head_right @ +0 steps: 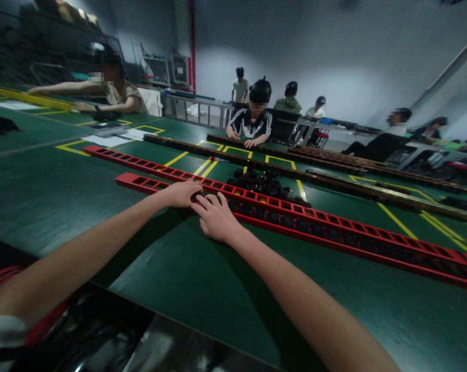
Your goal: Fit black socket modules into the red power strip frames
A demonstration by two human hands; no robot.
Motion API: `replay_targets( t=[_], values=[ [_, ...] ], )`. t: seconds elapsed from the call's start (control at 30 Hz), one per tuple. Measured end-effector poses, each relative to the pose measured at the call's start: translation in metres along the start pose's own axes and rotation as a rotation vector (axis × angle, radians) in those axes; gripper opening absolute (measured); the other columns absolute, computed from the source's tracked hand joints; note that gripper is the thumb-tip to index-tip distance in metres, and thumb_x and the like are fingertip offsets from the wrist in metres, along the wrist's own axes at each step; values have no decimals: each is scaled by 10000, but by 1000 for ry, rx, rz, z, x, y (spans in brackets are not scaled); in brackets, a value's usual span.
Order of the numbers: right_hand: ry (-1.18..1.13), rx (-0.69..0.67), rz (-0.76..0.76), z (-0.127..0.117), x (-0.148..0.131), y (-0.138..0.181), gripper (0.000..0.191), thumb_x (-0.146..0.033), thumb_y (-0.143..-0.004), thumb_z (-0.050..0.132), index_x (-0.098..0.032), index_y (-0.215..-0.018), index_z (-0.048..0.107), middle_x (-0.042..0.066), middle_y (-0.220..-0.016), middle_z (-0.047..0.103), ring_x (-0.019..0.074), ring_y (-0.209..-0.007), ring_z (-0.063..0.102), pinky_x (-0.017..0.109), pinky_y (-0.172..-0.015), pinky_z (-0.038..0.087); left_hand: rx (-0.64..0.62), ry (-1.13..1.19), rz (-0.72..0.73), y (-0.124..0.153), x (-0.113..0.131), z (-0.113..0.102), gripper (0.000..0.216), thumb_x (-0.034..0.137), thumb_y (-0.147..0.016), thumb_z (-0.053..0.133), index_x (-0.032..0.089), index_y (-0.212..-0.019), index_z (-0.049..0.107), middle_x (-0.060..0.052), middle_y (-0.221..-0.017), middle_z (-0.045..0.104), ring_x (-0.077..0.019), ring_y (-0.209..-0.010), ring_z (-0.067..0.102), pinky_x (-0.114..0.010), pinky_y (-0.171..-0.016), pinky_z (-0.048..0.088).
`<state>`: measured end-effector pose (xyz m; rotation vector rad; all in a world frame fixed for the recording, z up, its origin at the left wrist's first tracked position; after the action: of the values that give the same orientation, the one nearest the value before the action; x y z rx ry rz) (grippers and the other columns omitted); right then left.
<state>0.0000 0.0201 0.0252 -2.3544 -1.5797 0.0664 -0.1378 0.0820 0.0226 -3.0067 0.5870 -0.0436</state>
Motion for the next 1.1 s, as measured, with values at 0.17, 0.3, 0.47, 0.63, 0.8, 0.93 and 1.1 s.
replay_targets(
  t=[0.17,0.3,0.47,0.63,0.8,0.93,1.1],
  values=[
    [0,-2,-2,0,0,0,516,-227,-988,555,-171,-1501,547,140,-1625,476,358,-1422,435,633,-1246,247,5,5,-9,-1,-3,2,292,391,-838,640,205,-1063,649,-110,-1159,701,-289,-1091,656,-365,-855,518],
    [-14,1,23,2,0,1,515,-227,-992,549,-187,-1506,541,131,-1631,473,351,-1435,427,649,-1250,227,-1,7,-10,-1,-2,2,304,396,-826,647,201,-1060,645,-113,-1161,699,-297,-1087,656,-372,-850,522],
    [-35,-8,39,2,0,2,518,-227,-998,547,-204,-1515,535,123,-1649,454,349,-1458,409,671,-1247,219,-8,8,-13,0,0,-1,294,397,-838,634,191,-1048,639,-124,-1149,700,-305,-1073,655,-389,-854,522],
    [-36,-1,34,1,0,2,511,-226,-998,542,-190,-1507,544,132,-1643,461,353,-1453,419,686,-1243,223,-12,-9,-10,0,2,-2,304,392,-837,644,191,-1065,638,-122,-1155,699,-300,-1088,657,-379,-866,518],
    [-34,9,36,1,1,2,512,-224,-994,547,-198,-1506,540,133,-1634,473,350,-1448,427,681,-1240,232,-21,-13,-15,0,1,-1,314,403,-832,653,198,-1069,641,-116,-1144,705,-295,-1069,662,-376,-848,520],
    [-43,29,45,0,1,3,489,-217,-995,541,-199,-1484,550,135,-1614,496,342,-1437,449,679,-1252,201,-22,-11,-7,0,3,-3,319,424,-848,637,190,-1065,645,-123,-1144,704,-294,-1064,665,-378,-851,518],
    [-57,77,73,-3,2,4,453,-199,-985,536,-174,-1436,569,159,-1598,505,330,-1429,471,666,-1259,189,-3,-13,-2,1,4,-4,378,511,-865,630,192,-1068,638,-126,-1168,707,-297,-1087,662,-370,-856,512]
  ],
)
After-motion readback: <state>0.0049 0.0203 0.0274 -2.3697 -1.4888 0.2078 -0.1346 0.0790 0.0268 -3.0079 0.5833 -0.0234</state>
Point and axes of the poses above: each hand's wrist, its own y-axis away from the middle knuckle, its own z-axis out of the palm, x = y × z, the point moved 7 cm from there along -y, towards the middle knuckle
